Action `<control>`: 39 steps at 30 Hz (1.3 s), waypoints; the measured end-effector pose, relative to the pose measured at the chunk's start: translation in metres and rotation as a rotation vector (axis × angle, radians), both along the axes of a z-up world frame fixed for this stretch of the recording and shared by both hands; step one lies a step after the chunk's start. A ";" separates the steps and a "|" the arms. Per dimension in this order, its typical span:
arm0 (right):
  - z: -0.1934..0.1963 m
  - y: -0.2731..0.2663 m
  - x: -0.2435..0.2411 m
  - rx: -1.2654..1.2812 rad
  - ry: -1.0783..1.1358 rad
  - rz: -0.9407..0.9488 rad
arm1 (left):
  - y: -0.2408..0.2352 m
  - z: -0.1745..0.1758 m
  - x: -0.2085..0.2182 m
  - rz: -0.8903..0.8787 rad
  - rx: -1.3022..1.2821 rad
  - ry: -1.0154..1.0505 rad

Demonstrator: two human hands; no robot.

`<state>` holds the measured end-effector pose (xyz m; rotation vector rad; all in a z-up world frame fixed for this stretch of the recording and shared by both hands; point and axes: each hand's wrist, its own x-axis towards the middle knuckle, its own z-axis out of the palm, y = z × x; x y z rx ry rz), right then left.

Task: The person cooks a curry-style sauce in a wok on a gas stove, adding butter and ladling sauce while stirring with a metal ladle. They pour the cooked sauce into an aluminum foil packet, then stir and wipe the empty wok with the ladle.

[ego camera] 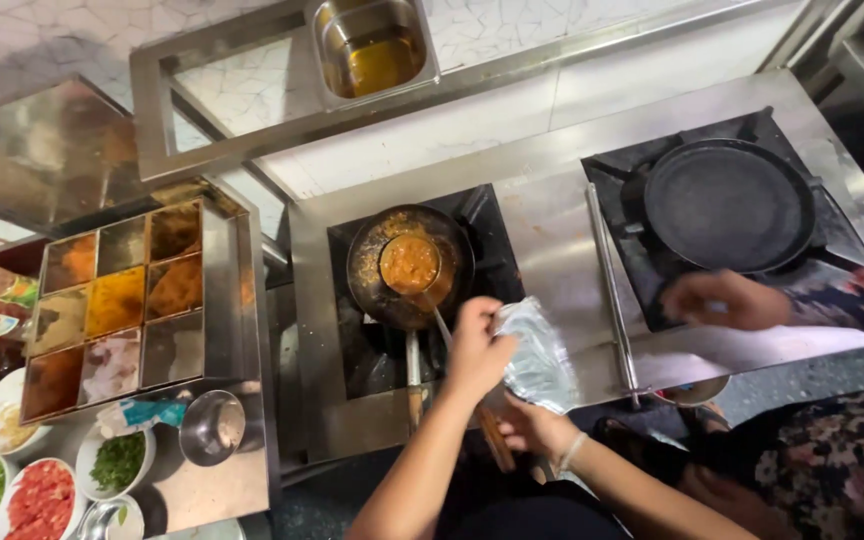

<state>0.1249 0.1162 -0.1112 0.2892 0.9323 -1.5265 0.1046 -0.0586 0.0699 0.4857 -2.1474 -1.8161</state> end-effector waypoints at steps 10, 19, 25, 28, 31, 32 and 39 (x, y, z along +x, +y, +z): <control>0.246 -0.065 -0.001 0.102 1.473 0.130 | -0.037 0.028 0.127 0.291 -0.224 0.085; 0.243 -0.157 0.013 0.262 1.922 1.000 | -0.094 0.013 0.147 0.318 0.040 -0.273; 0.199 -0.106 0.003 -0.311 2.122 0.464 | -0.130 -0.015 0.183 0.313 0.374 -0.331; 0.138 -0.069 -0.006 0.022 1.702 0.172 | -0.148 -0.030 0.205 0.420 0.382 -0.275; 0.043 -0.034 -0.014 0.302 0.956 0.124 | -0.161 -0.032 0.222 0.489 0.416 -0.236; 0.009 -0.022 -0.016 0.285 0.678 0.149 | -0.165 -0.033 0.226 0.490 0.408 -0.204; 0.105 -0.036 -0.006 0.206 0.473 0.315 | -0.164 -0.008 0.225 0.489 0.523 -0.181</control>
